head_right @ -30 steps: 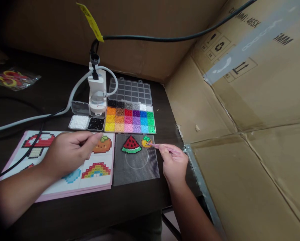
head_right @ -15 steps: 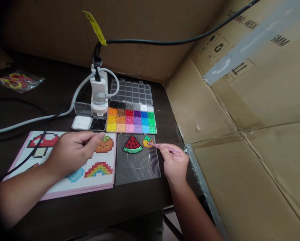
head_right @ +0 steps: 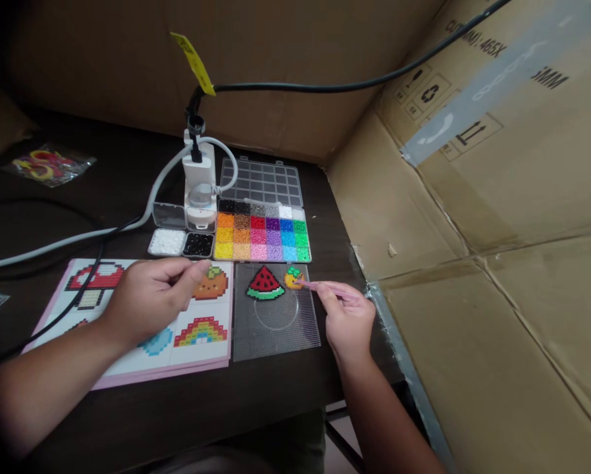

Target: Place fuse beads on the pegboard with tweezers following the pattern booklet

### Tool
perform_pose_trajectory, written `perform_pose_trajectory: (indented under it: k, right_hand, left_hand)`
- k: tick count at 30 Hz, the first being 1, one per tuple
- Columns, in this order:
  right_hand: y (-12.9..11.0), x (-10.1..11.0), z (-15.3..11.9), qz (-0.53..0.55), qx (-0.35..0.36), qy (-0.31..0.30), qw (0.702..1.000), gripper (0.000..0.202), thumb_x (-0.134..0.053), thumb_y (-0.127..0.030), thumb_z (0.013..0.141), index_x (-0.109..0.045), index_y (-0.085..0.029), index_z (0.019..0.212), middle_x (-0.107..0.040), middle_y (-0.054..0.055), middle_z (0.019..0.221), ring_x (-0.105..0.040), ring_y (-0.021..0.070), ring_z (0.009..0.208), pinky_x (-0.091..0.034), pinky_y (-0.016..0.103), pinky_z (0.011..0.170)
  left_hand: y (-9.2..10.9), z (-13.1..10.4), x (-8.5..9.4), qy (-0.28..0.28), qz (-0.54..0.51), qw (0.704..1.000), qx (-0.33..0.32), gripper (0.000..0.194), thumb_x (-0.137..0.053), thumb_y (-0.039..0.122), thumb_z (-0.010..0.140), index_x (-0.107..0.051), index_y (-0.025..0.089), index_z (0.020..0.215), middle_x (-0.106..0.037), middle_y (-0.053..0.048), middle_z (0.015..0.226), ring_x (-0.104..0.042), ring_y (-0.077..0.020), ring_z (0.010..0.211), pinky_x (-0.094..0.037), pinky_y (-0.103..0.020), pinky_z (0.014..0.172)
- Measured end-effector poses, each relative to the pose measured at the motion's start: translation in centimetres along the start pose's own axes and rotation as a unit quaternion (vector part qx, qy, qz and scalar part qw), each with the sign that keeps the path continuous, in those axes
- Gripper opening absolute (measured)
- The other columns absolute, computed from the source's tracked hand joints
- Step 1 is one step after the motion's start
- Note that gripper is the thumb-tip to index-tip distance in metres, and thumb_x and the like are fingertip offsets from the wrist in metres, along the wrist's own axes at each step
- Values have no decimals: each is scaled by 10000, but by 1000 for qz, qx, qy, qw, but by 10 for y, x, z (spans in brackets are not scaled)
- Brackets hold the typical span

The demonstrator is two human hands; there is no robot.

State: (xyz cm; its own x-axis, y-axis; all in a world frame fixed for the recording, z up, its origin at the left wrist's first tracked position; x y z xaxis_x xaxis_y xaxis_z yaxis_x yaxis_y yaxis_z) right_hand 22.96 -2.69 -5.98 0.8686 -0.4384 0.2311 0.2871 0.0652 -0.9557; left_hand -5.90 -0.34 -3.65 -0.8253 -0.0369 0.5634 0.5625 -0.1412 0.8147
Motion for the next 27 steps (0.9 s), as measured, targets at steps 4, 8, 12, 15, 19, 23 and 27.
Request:
perform_pose_trajectory:
  k: [4, 8, 12, 15, 19, 23, 27]
  right_hand:
    - [0, 0, 0, -18, 6, 2, 1000, 202, -732, -343, 720, -720, -144, 758, -745, 112, 765, -672, 199, 643, -520, 318, 549]
    - [-1, -1, 0, -20, 9, 0, 1000, 207, -731, -356, 714, -719, -150, 736, -744, 109, 752, -656, 185, 605, -506, 308, 532]
    - [-1, -1, 0, -5, 4, 13, 1000, 211, -736, -358, 705, -717, -150, 733, -741, 105, 735, -615, 158, 534, -466, 286, 488]
    - [-3, -2, 1, 10, 0, 19, 1000, 200, -746, -343, 694, -719, -148, 727, -734, 98, 706, -571, 136, 489, -415, 260, 443]
    - [-7, -2, 3, 75, -25, 30, 996, 173, -778, -305, 661, -735, -148, 719, -702, 76, 633, -456, 84, 428, -331, 227, 400]
    - [-15, 1, 12, 102, -23, 51, 993, 195, -812, -318, 612, -750, -159, 706, -635, 44, 537, -406, 70, 424, -283, 213, 376]
    - [-37, -3, 26, 120, -19, 79, 989, 209, -850, -320, 552, -747, -197, 687, -666, 45, 607, -458, 79, 455, -334, 214, 385]
  left_hand:
    - [-1, 0, -1, 2, 0, 1000, -2, 456, -523, 366, 860, -476, 172, 450, -398, 49, 373, -380, -76, 390, -305, -227, 428]
    - [-1, 1, -1, 0, -2, 1000, -1, 446, -523, 362, 858, -489, 171, 456, -414, 47, 385, -393, -77, 398, -314, -226, 437]
    - [-1, 0, -1, -2, -9, 1000, 7, 452, -516, 368, 862, -481, 172, 457, -413, 45, 390, -395, -79, 404, -318, -225, 441]
    - [-2, 0, -1, -8, -17, 1000, 7, 456, -503, 369, 870, -471, 171, 461, -423, 39, 401, -405, -83, 416, -323, -222, 446]
    - [-3, 0, -2, -14, -29, 999, 11, 460, -489, 375, 876, -441, 174, 466, -414, 37, 399, -406, -87, 423, -325, -219, 444]
    - [-5, 0, -4, -16, -49, 999, 10, 471, -466, 383, 891, -415, 179, 469, -411, 33, 403, -408, -89, 423, -336, -222, 450]
    - [-8, 0, -7, -23, -62, 998, 15, 470, -454, 390, 901, -394, 184, 483, -402, 38, 399, -400, -87, 407, -331, -224, 439]
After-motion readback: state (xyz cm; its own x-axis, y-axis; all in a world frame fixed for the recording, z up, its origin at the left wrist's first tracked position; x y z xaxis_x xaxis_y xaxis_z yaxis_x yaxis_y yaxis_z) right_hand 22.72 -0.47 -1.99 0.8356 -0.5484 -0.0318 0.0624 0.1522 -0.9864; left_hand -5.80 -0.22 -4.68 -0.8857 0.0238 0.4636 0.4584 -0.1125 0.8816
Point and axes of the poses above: each hand's wrist, its own z-axis towards the middle knuckle, its own x-axis out of the back of the hand, y = z × x, the point moved 3 cm from there along z, towards the middle knuckle
